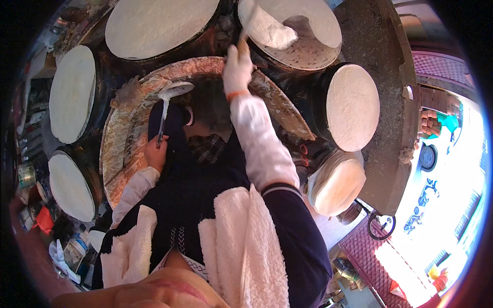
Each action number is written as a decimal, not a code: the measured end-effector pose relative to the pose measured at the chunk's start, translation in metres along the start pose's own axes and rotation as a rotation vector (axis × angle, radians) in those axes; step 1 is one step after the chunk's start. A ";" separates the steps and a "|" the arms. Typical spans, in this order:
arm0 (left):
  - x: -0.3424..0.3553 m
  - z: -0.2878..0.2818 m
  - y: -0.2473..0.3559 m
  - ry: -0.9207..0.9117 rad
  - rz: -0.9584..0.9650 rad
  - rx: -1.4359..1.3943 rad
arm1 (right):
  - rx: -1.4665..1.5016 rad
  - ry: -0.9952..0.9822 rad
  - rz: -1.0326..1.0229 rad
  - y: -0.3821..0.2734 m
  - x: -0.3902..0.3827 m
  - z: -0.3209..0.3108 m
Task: The person ladles batter onto multiple hot griddles and spreads it into thin circles using a wooden tool. They flip the crepes and remove finished ones, repeating the process across several griddles in a continuous workflow.
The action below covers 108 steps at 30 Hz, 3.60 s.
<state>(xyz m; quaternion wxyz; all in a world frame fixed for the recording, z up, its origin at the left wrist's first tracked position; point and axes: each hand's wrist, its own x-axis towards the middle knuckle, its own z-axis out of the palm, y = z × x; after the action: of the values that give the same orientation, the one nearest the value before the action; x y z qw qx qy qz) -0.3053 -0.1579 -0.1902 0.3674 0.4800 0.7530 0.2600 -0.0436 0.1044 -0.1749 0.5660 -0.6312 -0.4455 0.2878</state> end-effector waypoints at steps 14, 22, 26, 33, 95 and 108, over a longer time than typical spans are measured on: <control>0.002 0.011 -0.018 0.040 0.059 -0.131 | 0.244 0.071 0.678 -0.069 -0.029 -0.043; 0.008 0.017 -0.010 0.023 0.046 -0.037 | 0.181 -0.067 0.531 -0.025 -0.010 -0.070; 0.016 0.020 -0.004 -0.002 0.062 0.055 | -0.046 -0.220 0.280 0.013 -0.052 -0.063; 0.025 0.031 0.007 0.049 0.165 0.087 | 0.016 -0.173 0.657 -0.050 -0.022 -0.213; 0.041 0.020 0.027 -0.023 0.160 0.205 | -0.040 0.136 0.395 -0.041 0.063 -0.210; 0.027 -0.056 0.217 -0.739 -0.208 -0.597 | -0.276 0.114 0.143 -0.039 0.018 -0.172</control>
<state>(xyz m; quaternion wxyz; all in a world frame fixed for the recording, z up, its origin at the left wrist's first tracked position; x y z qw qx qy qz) -0.2418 -0.0479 -0.0034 0.7559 0.3361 0.5086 0.2387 0.1040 0.0407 -0.1010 0.4765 -0.7483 -0.4016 0.2272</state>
